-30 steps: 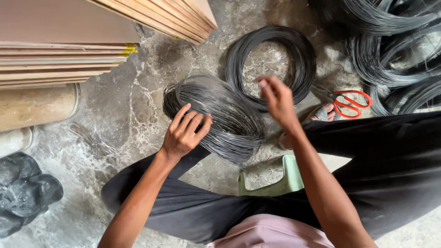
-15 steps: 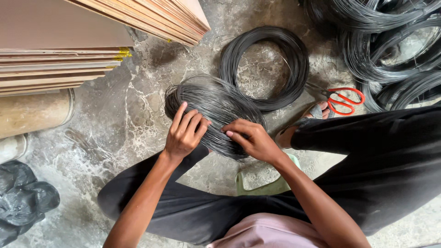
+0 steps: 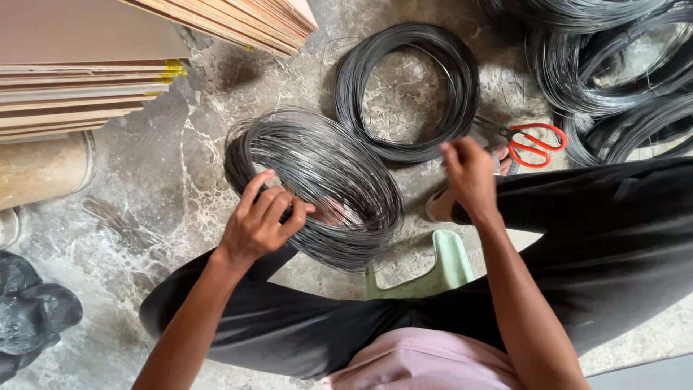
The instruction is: The person sits on a stool and handles coils of black wire, weighing them on a hanging scale and then cutting them into smaller loops using red-handled shears. The person arranges the cut wire loops on the floor.
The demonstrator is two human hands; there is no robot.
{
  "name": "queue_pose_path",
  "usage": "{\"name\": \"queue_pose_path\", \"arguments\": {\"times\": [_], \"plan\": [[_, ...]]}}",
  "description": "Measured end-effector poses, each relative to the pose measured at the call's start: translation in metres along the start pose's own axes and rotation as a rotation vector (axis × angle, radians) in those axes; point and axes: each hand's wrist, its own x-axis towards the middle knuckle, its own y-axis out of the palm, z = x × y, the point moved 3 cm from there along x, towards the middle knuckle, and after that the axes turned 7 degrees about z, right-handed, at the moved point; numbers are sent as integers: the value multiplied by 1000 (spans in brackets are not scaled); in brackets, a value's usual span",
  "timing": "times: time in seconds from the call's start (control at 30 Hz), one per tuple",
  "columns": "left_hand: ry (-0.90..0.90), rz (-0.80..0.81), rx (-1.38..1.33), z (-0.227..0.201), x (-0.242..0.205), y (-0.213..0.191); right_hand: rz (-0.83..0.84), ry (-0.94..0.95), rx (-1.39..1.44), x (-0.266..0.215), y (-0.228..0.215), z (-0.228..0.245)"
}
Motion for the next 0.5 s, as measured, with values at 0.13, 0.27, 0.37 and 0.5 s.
{"name": "queue_pose_path", "arguments": {"times": [0.13, 0.27, 0.37, 0.5], "plan": [[43, -26, 38, 8, -6, -3, 523, 486, -5, -18, 35, 45], [76, -30, 54, 15, 4, -7, 633, 781, 763, -16, 74, 65], [49, -67, 60, 19, 1, -3, 845, 841, 1148, -11, 129, 41], [54, -120, 44, 30, -19, 6, 915, 823, 1338, -4, 179, 0]]}}
